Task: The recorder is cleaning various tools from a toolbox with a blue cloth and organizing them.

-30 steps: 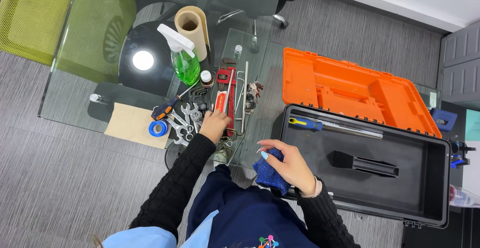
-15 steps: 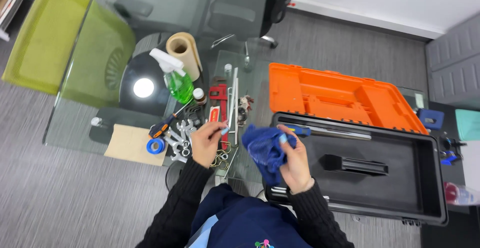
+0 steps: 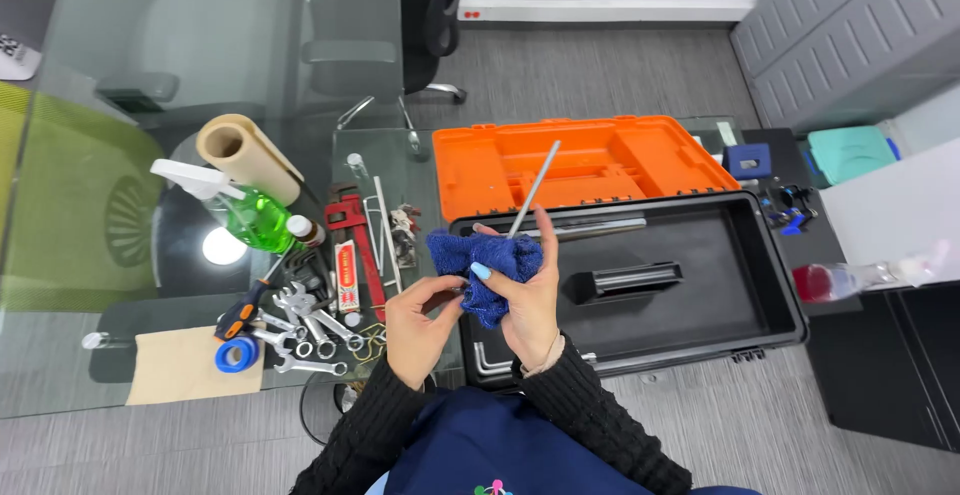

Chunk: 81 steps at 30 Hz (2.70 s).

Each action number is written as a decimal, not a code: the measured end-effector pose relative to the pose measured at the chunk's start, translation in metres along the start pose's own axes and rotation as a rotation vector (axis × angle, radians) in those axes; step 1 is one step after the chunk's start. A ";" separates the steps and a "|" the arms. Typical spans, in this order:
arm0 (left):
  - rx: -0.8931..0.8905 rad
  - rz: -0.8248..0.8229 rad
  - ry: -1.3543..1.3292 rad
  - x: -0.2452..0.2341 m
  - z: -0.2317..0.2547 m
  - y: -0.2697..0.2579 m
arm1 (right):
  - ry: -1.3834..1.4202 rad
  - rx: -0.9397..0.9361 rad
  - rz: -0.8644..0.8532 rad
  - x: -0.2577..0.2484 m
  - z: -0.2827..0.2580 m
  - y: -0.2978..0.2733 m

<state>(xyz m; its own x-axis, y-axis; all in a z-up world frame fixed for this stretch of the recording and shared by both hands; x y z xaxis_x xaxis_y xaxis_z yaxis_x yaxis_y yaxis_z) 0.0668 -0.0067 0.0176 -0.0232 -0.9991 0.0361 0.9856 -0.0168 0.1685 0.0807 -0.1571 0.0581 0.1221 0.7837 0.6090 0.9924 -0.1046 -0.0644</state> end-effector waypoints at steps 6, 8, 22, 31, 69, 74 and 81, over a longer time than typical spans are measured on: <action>-0.153 0.056 0.013 0.018 -0.038 -0.009 | -0.145 -0.070 -0.003 -0.017 -0.013 0.001; -0.166 0.049 0.005 0.023 -0.036 -0.011 | -0.152 -0.049 0.005 -0.021 -0.019 0.005; -0.301 -0.227 -0.318 0.029 -0.054 -0.039 | 0.002 0.000 0.037 -0.067 -0.074 0.066; -0.355 -0.193 -0.903 0.060 -0.073 -0.041 | 0.169 0.111 -0.181 -0.027 -0.034 -0.003; 0.761 0.086 0.979 0.009 0.163 0.000 | -1.031 -0.008 -0.382 -0.007 -0.041 -0.017; 0.968 -0.272 1.173 0.020 0.115 0.010 | -0.998 0.092 -0.485 0.002 -0.050 -0.026; 0.778 -0.370 0.804 0.001 0.080 0.019 | -0.906 -0.006 -0.601 -0.014 -0.083 -0.021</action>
<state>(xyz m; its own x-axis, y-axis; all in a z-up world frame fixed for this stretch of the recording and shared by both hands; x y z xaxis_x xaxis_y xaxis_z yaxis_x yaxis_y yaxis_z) 0.0719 -0.0048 0.1000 0.1001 -0.6805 -0.7259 0.5670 -0.5605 0.6036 0.0575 -0.2172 0.1165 -0.4171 0.8677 -0.2703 0.8932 0.4464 0.0545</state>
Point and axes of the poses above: each hand's wrist, its own y-axis towards the middle knuckle, its own x-axis out of the palm, z = x × y, the point moved 7 cm from there along y, towards the middle knuckle, and after that the axes turned 3 degrees about x, right-handed, at the moved point
